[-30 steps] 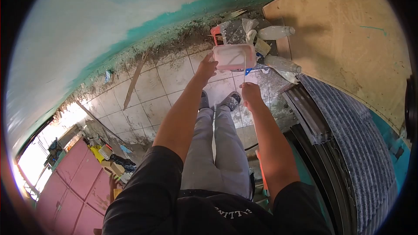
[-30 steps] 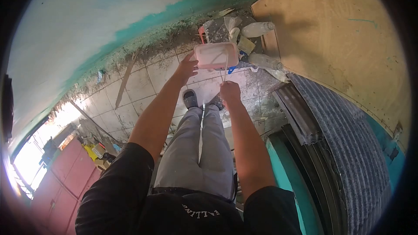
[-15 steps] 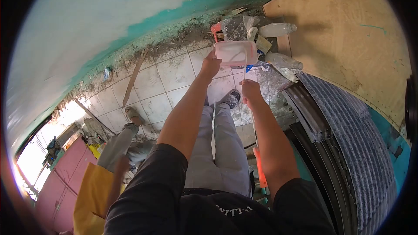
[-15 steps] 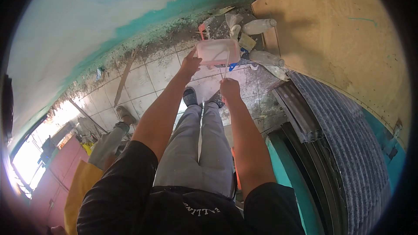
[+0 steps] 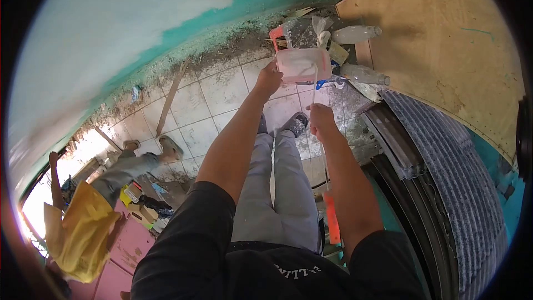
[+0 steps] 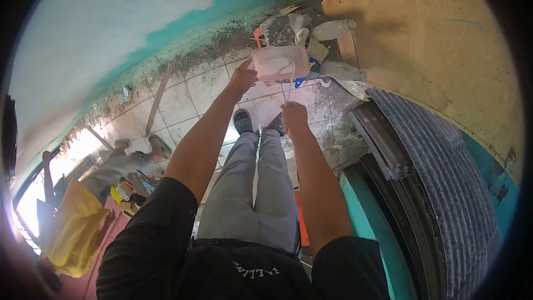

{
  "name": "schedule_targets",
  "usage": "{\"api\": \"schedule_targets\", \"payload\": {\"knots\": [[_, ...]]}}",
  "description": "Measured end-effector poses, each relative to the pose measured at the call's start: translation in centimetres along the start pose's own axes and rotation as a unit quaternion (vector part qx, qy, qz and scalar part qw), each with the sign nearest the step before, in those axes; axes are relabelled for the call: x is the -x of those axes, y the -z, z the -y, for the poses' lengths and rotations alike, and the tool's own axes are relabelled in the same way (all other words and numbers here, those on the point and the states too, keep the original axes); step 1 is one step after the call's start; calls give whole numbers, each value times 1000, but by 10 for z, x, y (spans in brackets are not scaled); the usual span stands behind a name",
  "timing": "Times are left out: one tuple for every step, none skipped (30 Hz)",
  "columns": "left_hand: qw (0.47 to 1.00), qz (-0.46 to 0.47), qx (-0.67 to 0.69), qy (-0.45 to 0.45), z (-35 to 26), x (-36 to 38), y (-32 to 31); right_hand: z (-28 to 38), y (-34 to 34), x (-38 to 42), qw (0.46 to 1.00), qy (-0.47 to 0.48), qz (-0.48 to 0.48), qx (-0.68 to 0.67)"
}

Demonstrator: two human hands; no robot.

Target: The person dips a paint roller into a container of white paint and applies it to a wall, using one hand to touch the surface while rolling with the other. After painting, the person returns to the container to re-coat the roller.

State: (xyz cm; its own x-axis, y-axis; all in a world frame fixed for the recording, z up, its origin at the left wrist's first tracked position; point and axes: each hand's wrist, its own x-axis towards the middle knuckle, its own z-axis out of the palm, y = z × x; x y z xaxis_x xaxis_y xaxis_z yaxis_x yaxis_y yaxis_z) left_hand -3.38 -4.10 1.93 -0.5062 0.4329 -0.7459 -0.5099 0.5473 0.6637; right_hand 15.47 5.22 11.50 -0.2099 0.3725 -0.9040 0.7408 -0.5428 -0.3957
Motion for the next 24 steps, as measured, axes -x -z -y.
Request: {"api": "schedule_targets", "payload": {"knots": [[1000, 7, -9, -6, 4, -4, 1, 0, -1, 2, 1000, -3, 3, 6], [1000, 15, -17, -11, 11, -4, 0, -2, 0, 5, 1000, -28, -10, -9], [1000, 12, -11, -8, 11, 1, 0, 0, 1, 5, 998, -51, -23, -25], [1000, 11, 1, -9, 8, 4, 0, 0, 2, -2, 998, -50, -22, -19], [1000, 13, 10, -9, 4, 7, -1, 1, 2, -10, 999, -36, -9, -14], [1000, 13, 12, -9, 8, 6, -2, 8, 1, -12, 1000, -21, 3, -12], [1000, 9, -14, -23, 11, 4, -2, 14, -1, -14, 1000, -22, 2, -13], [998, 7, -40, -37, 14, 2, -2, 20, -4, -16, 999, -26, -15, -13], [998, 8, -43, -37, 17, -2, -1, 24, -6, -16, 999, -29, -32, -13], [998, 15, -50, -30, 21, -5, 0, 17, -4, -17, 999, -30, -34, -17], [998, 22, -57, -25, 23, -9, -1, 8, 1, -17, 1000, -9, -25, -1], [998, 23, -58, -27, 15, -6, 0, 2, 5, -17, 1000, 14, -15, 15], [999, 26, -39, -11, 8, 1, 1, -1, 6, -12, 1000, -8, -21, 7], [999, 29, -18, 7, 0, 7, 1, -4, 7, -6, 1000, -8, -22, 8], [999, 29, -17, 7, 4, 6, 0, -7, 8, -1, 999, -11, -28, 15], [1000, 26, -18, 0, 8, 4, 0, -9, 9, 1, 999, -15, -35, 23], [1000, 23, -21, -8, 12, 2, 0, -8, 8, 0, 999, -15, -34, 23], [999, 22, -22, -8, 15, 0, 0, -5, 6, -4, 1000, -8, -26, 10], [999, 19, -24, -11, 18, -1, 0, -3, 4, -8, 1000, -3, -18, -5], [999, 15, -28, -14, 20, -3, -1, -1, 2, -11, 1000, -4, -18, -8], [999, 16, -31, -14, 21, -4, -1, 6, -2, -12, 1000, -3, -29, -10], [999, 16, -30, -10, 22, -5, 0, 13, -5, -14, 999, -2, -39, -12], [999, 16, -30, -7, 21, -6, 1, 19, -4, -13, 999, -33, -31, -26], [999, 15, -32, -7, 16, -5, 2, 20, -2, -11, 999, -33, -29, -28]]}}
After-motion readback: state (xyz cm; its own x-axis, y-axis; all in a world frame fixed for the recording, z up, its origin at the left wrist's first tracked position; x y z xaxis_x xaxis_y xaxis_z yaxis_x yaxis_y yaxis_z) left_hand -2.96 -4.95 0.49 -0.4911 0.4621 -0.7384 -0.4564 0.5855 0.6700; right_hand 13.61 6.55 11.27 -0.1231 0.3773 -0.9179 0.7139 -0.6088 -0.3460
